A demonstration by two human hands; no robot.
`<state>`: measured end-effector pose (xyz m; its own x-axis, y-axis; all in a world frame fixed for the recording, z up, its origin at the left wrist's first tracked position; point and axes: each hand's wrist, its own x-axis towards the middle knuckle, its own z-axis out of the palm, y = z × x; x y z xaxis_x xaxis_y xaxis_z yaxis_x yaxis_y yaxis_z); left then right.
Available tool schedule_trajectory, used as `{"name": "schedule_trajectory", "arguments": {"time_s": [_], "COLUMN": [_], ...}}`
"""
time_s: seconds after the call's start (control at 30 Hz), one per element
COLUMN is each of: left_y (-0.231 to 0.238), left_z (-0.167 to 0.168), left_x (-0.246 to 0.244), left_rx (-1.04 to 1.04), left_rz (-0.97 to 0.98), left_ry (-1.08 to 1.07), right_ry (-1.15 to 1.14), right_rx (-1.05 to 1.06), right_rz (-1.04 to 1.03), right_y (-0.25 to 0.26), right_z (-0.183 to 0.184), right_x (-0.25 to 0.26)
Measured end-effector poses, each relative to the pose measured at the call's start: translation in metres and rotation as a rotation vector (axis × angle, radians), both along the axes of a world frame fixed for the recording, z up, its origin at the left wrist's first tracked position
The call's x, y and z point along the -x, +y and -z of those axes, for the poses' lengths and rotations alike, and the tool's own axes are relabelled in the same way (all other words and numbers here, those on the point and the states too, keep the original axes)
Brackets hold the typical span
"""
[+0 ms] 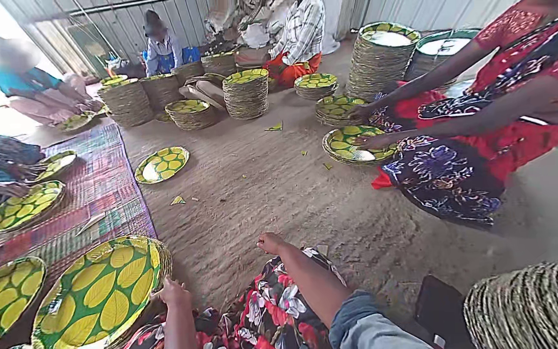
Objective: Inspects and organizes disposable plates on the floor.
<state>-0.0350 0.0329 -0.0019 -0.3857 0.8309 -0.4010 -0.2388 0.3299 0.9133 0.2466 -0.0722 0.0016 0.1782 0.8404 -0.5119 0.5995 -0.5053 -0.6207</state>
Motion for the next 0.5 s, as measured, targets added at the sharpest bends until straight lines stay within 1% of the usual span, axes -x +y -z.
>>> {"name": "schedule_trajectory", "arguments": {"time_s": [0.07, 0.13, 0.23, 0.3, 0.37, 0.43, 0.5], "left_y": [0.001, -0.002, -0.02, -0.029, -0.03, -0.028, -0.032], "left_z": [0.004, -0.001, -0.031, -0.053, -0.066, -0.076, -0.086], "left_x": [-0.001, -0.002, 0.005, 0.019, 0.039, 0.064, 0.088], "left_rx": [-0.001, -0.023, -0.029, -0.032, -0.033, -0.034, -0.036], "left_rz": [0.029, 0.051, 0.095, 0.159, 0.218, 0.267, 0.301], "left_ry": [0.046, 0.028, -0.017, -0.03, -0.055, -0.058, -0.007], "right_ry": [0.045, 0.065, 0.082, 0.072, 0.063, 0.085, 0.098], "right_rx": [0.0, 0.003, 0.015, 0.029, 0.055, 0.07, 0.074], "right_rz": [0.028, 0.043, 0.036, -0.008, -0.044, -0.037, -0.026], "right_y": [0.0, -0.001, -0.006, -0.006, -0.002, 0.003, 0.004], "right_z": [0.005, 0.007, 0.004, 0.002, 0.002, 0.008, 0.017], "right_x": [-0.002, -0.004, 0.0, 0.002, 0.0, 0.001, -0.001]}}
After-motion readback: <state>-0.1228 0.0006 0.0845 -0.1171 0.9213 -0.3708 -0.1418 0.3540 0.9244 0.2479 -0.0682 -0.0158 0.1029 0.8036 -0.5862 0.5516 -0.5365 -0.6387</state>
